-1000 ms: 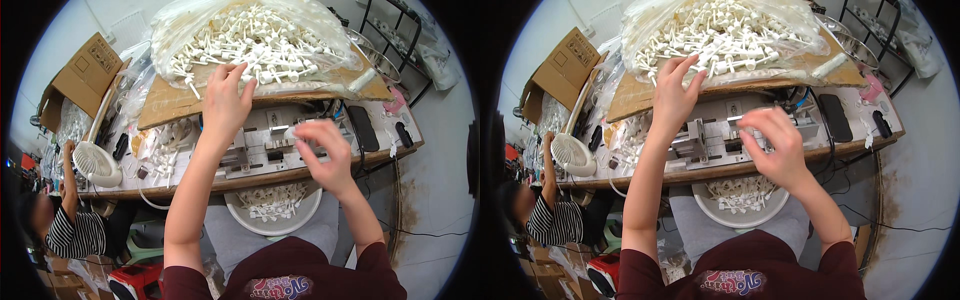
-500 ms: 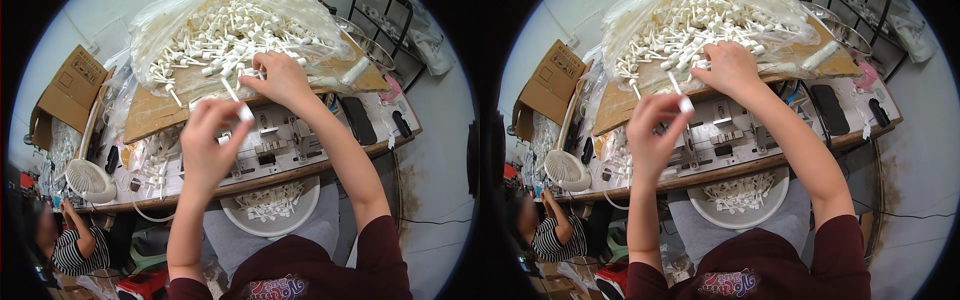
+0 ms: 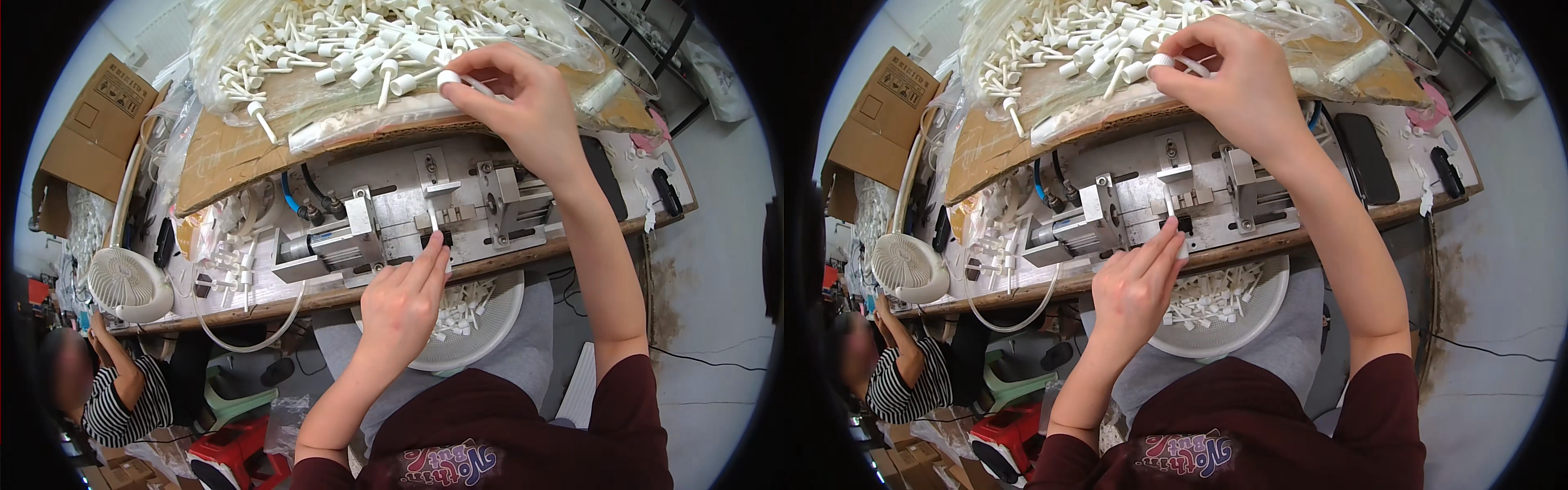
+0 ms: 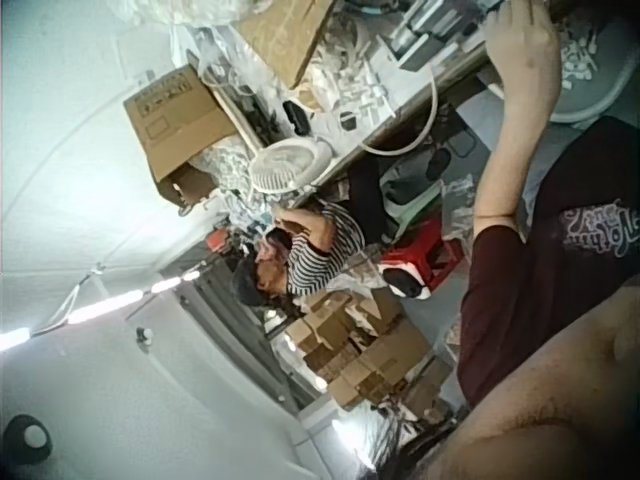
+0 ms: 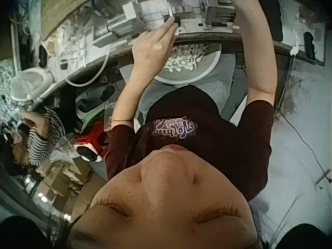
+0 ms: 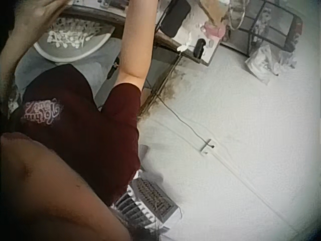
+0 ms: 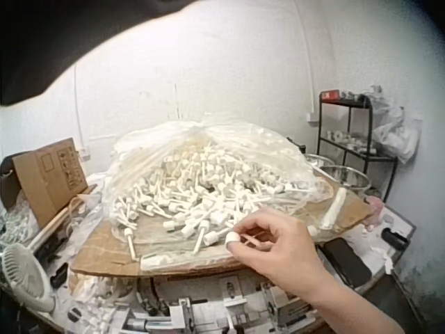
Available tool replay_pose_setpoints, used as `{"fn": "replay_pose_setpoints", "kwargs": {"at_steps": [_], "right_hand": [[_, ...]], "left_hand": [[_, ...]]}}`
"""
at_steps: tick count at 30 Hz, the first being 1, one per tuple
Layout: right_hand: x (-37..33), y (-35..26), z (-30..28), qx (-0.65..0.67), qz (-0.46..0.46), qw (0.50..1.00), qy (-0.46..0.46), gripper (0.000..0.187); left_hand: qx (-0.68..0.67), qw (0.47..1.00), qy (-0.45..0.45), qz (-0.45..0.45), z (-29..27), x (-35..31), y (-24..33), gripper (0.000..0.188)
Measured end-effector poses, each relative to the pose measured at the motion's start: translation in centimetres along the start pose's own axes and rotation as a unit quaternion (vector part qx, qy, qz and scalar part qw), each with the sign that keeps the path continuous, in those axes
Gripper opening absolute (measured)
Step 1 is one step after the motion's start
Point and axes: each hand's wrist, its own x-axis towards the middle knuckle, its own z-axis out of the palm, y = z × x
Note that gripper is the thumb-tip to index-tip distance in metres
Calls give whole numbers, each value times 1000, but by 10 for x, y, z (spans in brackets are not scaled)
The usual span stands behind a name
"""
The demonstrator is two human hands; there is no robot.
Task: Manually assemble plastic sprayer components using a specialized workbench fixture.
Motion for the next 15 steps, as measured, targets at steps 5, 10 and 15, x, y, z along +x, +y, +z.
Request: {"fn": "replay_pose_setpoints", "kwargs": {"at_steps": [5, 10, 15], "right_hand": [[-33, -4, -8, 48, -60, 997, 13, 17], [-76, -22, -27, -79, -101, 990, -51, 26], [-118, -19, -28, -88, -135, 978, -128, 35]], "left_hand": [[0, 1000, -27, 1, -4, 12, -4, 26], [-14, 999, -47, -2, -8, 17, -2, 26], [-131, 989, -43, -58, -7, 12, -8, 33]]}}
